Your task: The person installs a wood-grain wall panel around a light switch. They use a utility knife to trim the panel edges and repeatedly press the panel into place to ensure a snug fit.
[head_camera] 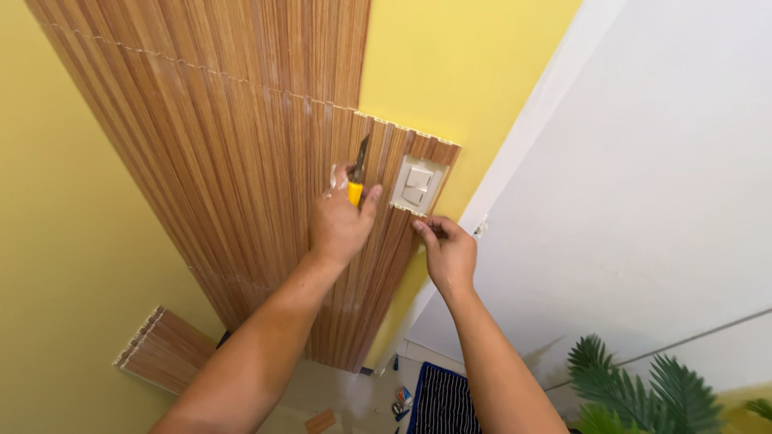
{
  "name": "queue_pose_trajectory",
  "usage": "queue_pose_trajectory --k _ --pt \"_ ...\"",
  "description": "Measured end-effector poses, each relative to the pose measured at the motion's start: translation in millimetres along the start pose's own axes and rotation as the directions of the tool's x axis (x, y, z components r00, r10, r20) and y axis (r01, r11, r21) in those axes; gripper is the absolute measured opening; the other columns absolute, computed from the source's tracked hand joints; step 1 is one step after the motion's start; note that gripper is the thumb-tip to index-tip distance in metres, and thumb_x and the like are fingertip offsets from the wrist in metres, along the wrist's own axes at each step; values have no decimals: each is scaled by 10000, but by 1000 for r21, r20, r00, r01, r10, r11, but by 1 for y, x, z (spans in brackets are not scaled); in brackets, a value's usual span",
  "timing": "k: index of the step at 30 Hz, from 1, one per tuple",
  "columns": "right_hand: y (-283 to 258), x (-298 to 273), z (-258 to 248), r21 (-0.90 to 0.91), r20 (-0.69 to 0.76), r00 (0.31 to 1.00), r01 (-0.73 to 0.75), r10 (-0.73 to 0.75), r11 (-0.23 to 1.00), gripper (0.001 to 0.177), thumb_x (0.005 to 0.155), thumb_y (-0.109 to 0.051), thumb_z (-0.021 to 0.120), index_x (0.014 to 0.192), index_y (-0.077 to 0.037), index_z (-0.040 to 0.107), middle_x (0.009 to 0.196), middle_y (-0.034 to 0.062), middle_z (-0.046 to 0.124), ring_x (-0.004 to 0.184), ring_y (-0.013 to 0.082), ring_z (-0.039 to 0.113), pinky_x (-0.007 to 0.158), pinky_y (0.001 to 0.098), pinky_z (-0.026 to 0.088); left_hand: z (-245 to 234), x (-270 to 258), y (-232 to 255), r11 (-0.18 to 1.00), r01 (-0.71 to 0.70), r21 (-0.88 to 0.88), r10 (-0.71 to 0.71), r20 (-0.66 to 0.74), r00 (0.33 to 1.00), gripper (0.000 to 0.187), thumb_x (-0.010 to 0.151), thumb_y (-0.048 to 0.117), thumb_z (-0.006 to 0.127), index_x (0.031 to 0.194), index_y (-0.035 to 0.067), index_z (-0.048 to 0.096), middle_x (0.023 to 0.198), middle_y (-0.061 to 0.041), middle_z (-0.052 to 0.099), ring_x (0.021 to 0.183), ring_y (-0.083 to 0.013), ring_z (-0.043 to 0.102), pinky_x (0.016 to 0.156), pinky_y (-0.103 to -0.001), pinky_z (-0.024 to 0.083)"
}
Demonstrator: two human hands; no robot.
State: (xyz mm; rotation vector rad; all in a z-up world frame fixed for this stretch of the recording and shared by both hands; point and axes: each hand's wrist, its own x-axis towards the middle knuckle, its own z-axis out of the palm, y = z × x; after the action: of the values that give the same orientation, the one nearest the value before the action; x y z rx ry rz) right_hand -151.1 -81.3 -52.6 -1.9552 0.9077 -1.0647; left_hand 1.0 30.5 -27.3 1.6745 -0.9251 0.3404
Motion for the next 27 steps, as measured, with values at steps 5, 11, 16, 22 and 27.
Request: queue_pose_trajectory --k 5,11,16,22,27 --pt "4 1 -2 -12 9 998 55 -55 998 215 869 -218 812 964 -25 789 844 80 777 763 142 708 729 287 559 2 -9 -12 999 50 6 -50 45 998 509 933 321 750 1302 34 548 861 -118 764 762 -314 757 669 -430 593" --pt "10 2 -1 -32 -19 997 75 -75 997 223 840 -221 839 941 -28 794 854 84 753 778 167 689 743 307 551 13 -22 -20 993 17 -117 -20 -18 1000 469 920 250 789 1274 26 578 834 -71 749 700 -229 761 625 -355 589" --pt "16 2 -1 -57 -8 996 91 -92 994 209 826 -227 849 915 -43 805 840 79 744 810 187 666 775 322 531 16 -25 -21 993 72 -91 -73 -2 997 443 905 235 812 1225 37 578 808 -39 753 623 -181 735 567 -321 564" --pt "16 2 1 -102 -41 989 138 -143 985 204 829 -241 850 913 -61 805 812 70 738 799 195 655 788 331 523 19 -22 -18 991 122 -59 -122 14 992 481 865 289 837 1189 42 581 798 -31 751 592 -180 719 545 -330 557" --pt "12 3 2 -134 -58 989 129 -138 982 215 826 -254 852 907 -59 807 790 75 740 787 200 646 774 338 517 21 -21 -16 991 121 -62 -120 13 993 468 869 296 825 1198 51 599 806 -31 752 605 -201 723 550 -349 562"
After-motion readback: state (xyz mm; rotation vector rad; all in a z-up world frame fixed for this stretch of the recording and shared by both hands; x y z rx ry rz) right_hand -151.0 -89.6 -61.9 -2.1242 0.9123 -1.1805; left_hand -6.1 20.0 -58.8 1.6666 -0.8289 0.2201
